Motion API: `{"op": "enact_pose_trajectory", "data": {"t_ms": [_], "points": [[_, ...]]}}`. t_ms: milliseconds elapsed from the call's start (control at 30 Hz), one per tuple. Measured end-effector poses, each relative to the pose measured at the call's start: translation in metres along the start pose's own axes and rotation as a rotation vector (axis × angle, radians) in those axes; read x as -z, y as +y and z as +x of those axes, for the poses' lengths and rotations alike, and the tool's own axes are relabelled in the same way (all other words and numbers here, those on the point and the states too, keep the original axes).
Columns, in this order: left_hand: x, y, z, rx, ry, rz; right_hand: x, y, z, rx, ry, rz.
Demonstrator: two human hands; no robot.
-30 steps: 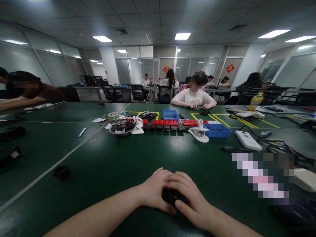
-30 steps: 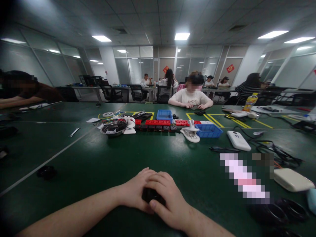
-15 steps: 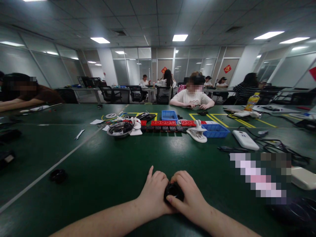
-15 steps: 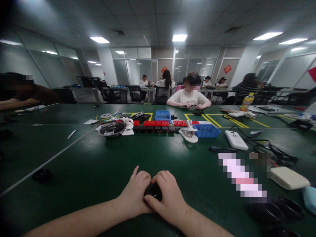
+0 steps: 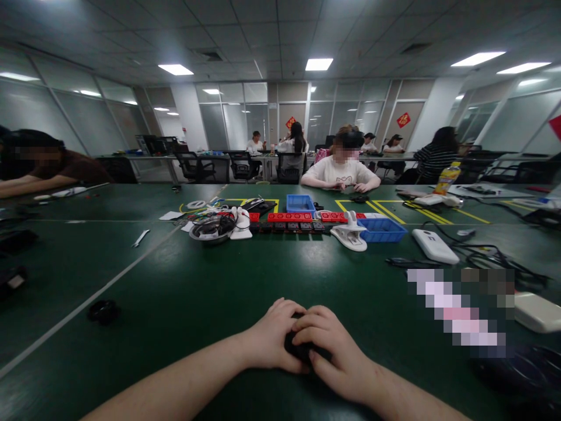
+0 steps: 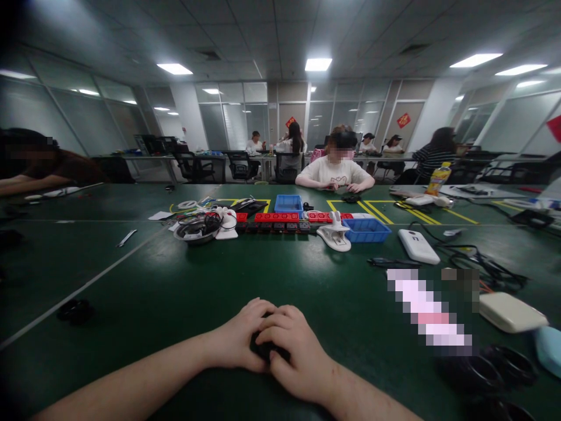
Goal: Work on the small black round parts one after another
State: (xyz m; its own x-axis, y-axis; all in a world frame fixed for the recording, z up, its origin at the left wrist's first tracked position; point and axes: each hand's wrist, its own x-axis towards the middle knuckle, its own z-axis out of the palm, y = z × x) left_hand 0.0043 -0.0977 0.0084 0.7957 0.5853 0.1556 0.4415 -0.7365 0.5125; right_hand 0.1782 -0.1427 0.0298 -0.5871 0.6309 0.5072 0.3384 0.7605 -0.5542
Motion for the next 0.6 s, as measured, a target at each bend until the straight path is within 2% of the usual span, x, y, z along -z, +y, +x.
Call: {"op": "enact_pose_trajectory", "data": {"t_ms": [233,367,600], "points": [[0.000,0.002,0.000,0.022,-0.016,0.021,0.001,-0.002,-0.002,0.051,-0.020,0.027],[0.000,0.007,-0.002,0.046,-0.016,0.004,-0.001,0.000,-0.004,0.039,0.030,-0.008],[-0.012,0.023,-0.005,0.233,0.199,0.174,-0.009,0.008,-0.004,-0.158,0.141,-0.083]]}}
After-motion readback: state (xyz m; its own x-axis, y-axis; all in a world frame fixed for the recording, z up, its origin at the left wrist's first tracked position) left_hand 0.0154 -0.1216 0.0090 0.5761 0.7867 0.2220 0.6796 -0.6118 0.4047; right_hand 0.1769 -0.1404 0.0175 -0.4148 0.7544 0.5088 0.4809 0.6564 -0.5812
